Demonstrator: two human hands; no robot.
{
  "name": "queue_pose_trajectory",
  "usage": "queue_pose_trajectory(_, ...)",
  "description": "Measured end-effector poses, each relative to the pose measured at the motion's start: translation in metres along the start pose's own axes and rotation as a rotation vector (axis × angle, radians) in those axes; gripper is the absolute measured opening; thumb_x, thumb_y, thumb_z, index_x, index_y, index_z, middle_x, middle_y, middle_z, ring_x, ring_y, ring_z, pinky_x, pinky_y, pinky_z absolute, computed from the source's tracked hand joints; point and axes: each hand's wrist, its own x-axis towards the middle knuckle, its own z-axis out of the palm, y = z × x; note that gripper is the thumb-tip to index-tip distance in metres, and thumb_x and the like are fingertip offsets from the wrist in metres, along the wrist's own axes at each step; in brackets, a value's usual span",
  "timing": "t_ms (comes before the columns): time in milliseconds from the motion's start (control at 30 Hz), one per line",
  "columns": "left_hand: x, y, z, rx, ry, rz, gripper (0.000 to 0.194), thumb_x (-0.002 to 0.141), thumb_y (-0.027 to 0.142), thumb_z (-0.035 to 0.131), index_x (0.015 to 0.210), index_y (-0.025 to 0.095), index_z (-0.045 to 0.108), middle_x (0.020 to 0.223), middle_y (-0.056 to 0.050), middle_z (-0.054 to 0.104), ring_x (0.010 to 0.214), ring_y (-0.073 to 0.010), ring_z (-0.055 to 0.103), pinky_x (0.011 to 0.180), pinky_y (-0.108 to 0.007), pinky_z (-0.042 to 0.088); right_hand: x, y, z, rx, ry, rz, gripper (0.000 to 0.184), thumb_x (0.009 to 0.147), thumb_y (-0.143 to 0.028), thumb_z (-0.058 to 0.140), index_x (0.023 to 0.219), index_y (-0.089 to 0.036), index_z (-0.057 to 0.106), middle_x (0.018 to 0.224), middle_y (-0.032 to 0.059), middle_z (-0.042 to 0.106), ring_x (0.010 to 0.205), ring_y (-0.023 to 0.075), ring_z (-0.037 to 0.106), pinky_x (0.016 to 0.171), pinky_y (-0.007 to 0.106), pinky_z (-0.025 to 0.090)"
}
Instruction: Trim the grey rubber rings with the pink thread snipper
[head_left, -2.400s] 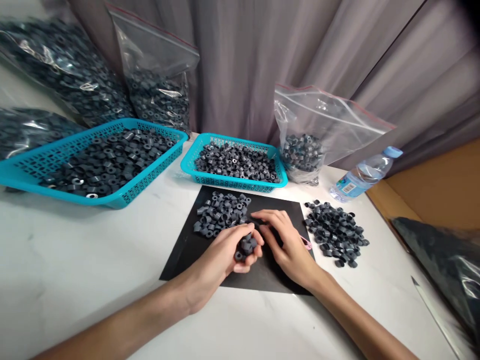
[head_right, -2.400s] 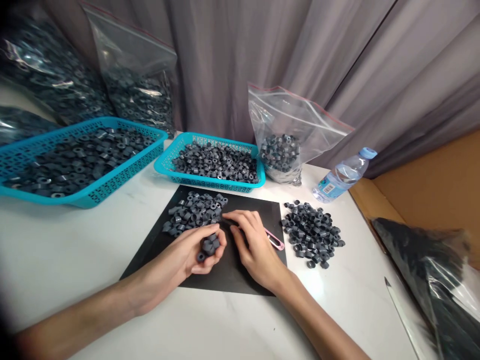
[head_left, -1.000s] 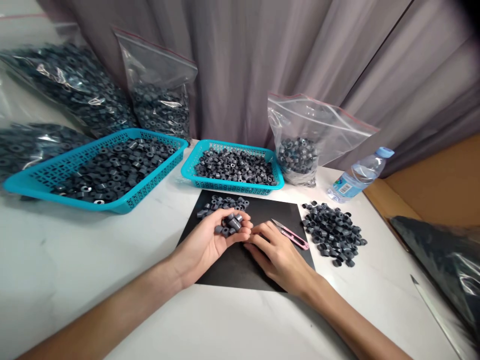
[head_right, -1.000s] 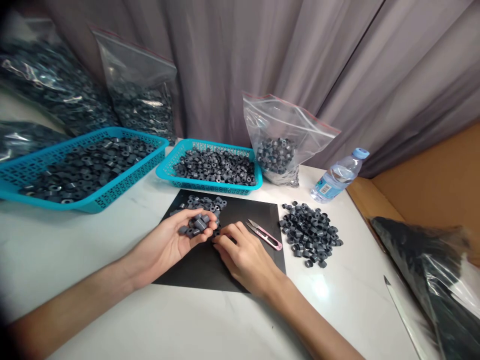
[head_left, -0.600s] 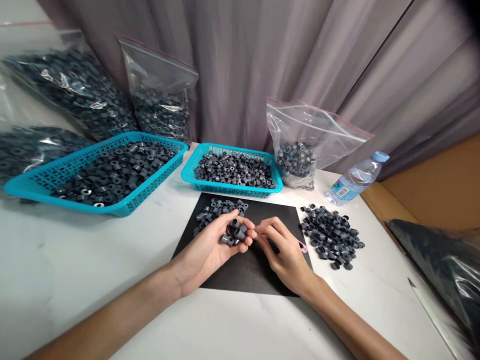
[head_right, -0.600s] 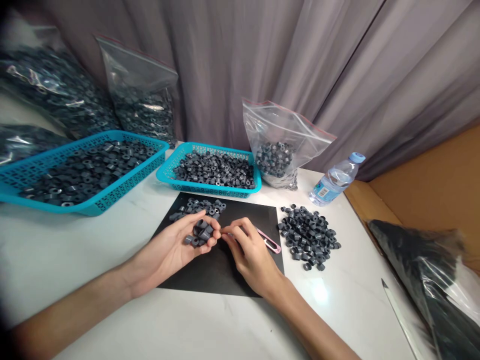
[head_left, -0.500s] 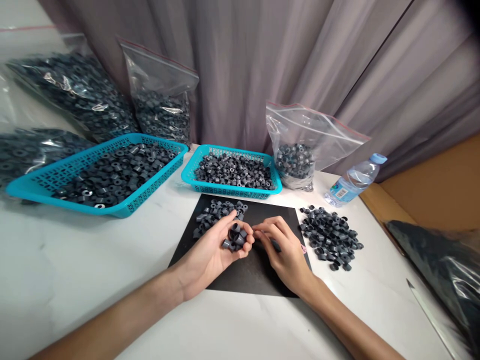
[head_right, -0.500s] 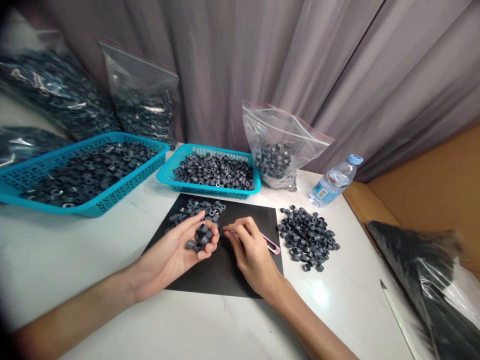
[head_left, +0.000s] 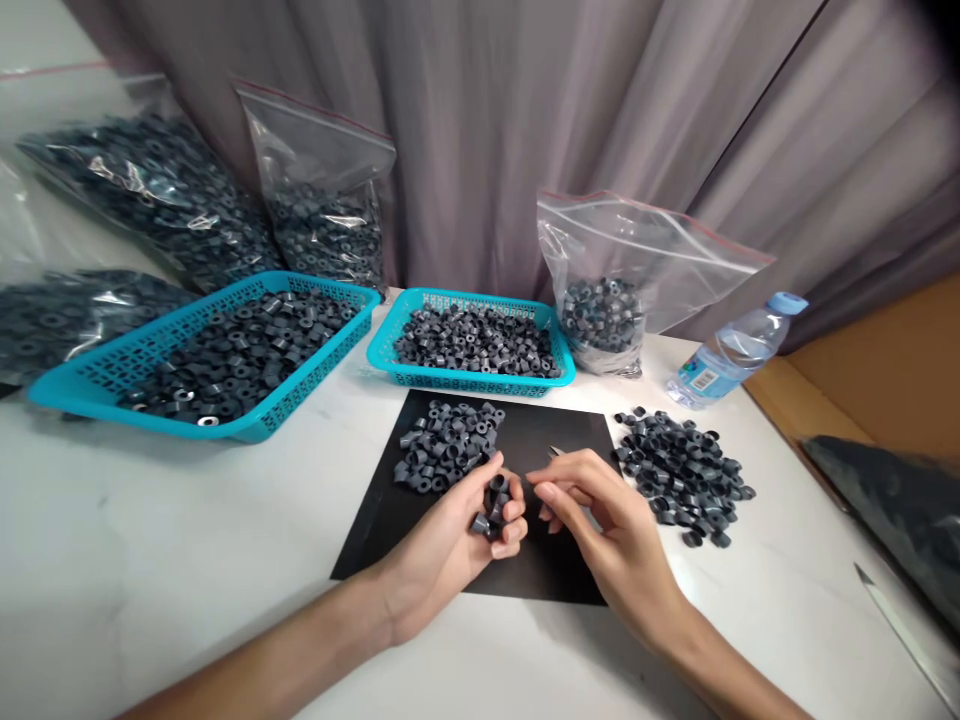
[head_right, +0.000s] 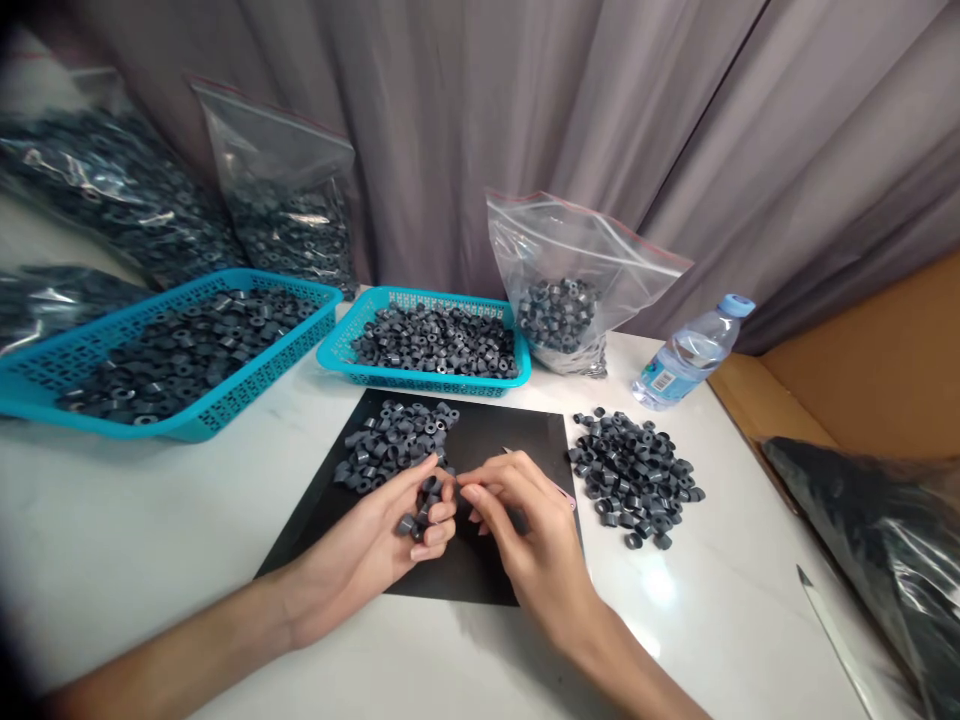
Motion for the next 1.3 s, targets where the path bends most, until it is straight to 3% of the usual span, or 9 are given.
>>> queue_pose_trajectory(167, 0.0, -0.001, -0.004, 0.037, 0.042, -0.029, 0.027, 0.098, 0.035, 0.052, 0.088, 0.012, 0.063, 0.084, -0.005, 0.057, 0.074, -0.0138, 0.054, 0.065, -0.023, 0.044, -0.004, -0.005, -0.007, -0.136, -0.019, -0.087, 0.017, 0.096, -0.021, 0.06, 0.11, -0.025, 0.07, 0.095, 0.005, 0.065, 0.081, 0.0173, 0.063, 0.072, 0.03, 0.054)
queue_pose_trajectory(367, -0.002, -0.003, -0.003, 0.074, 0.014, -0.071, 0.027, 0.098, 0.03, 0.049, 0.091, 0.011, 0.067, 0.084, -0.006, 0.061, 0.073, -0.014, 0.055, 0.071, -0.026, 0.045, -0.004, -0.006, -0.009, -0.032, -0.093, 0.015, 0.021, 0.095, -0.024, 0.063, 0.115, -0.025, 0.067, 0.099, 0.005, 0.07, 0.076, 0.0161, 0.063, 0.07, 0.031, 0.055)
queue_pose_trajectory(533, -0.001, 0.0, -0.005, 0.168, 0.014, 0.006, 0.019, 0.093, 0.027, 0.059, 0.093, 0.013, 0.072, 0.086, -0.005, 0.063, 0.078, -0.0138, 0.056, 0.071, -0.024, 0.044, 0.002, -0.007, -0.013, 0.062, -0.127, 0.099, 0.024, 0.094, -0.027, 0.065, 0.118, -0.026, 0.067, 0.103, 0.0045, 0.07, 0.077, 0.0154, 0.063, 0.072, 0.031, 0.055)
queue_pose_trajectory(867, -0.001, 0.003, -0.004, 0.27, 0.009, 0.059, 0.016, 0.089, 0.028, 0.068, 0.096, 0.017, 0.077, 0.092, -0.005, 0.066, 0.083, -0.0133, 0.056, 0.077, -0.025, 0.044, 0.003, -0.003, -0.013, 0.167, -0.105, 0.2, 0.026, 0.09, -0.035, 0.069, 0.113, -0.023, 0.07, 0.1, 0.0062, 0.07, 0.074, 0.0153, 0.062, 0.058, 0.026, 0.054)
queue_pose_trajectory(1067, -0.003, 0.003, -0.002, 0.267, 0.037, 0.034, 0.018, 0.088, 0.029, 0.07, 0.099, 0.017, 0.076, 0.097, -0.007, 0.068, 0.084, -0.013, 0.057, 0.076, -0.024, 0.045, 0.003, -0.002, -0.013, 0.168, -0.105, 0.217, 0.028, 0.089, -0.036, 0.07, 0.114, -0.024, 0.07, 0.087, 0.004, 0.07, 0.072, 0.0151, 0.062, 0.057, 0.026, 0.054)
queue_pose_trajectory(1300, -0.003, 0.006, 0.002, 0.256, 0.05, 0.044, 0.015, 0.086, 0.027, 0.072, 0.097, 0.017, 0.077, 0.093, -0.005, 0.066, 0.086, -0.0131, 0.057, 0.076, -0.023, 0.045, 0.004, -0.004, -0.015, 0.221, -0.118, 0.251, 0.029, 0.091, -0.036, 0.067, 0.118, -0.025, 0.07, 0.091, 0.0045, 0.071, 0.069, 0.0134, 0.062, 0.054, 0.023, 0.054)
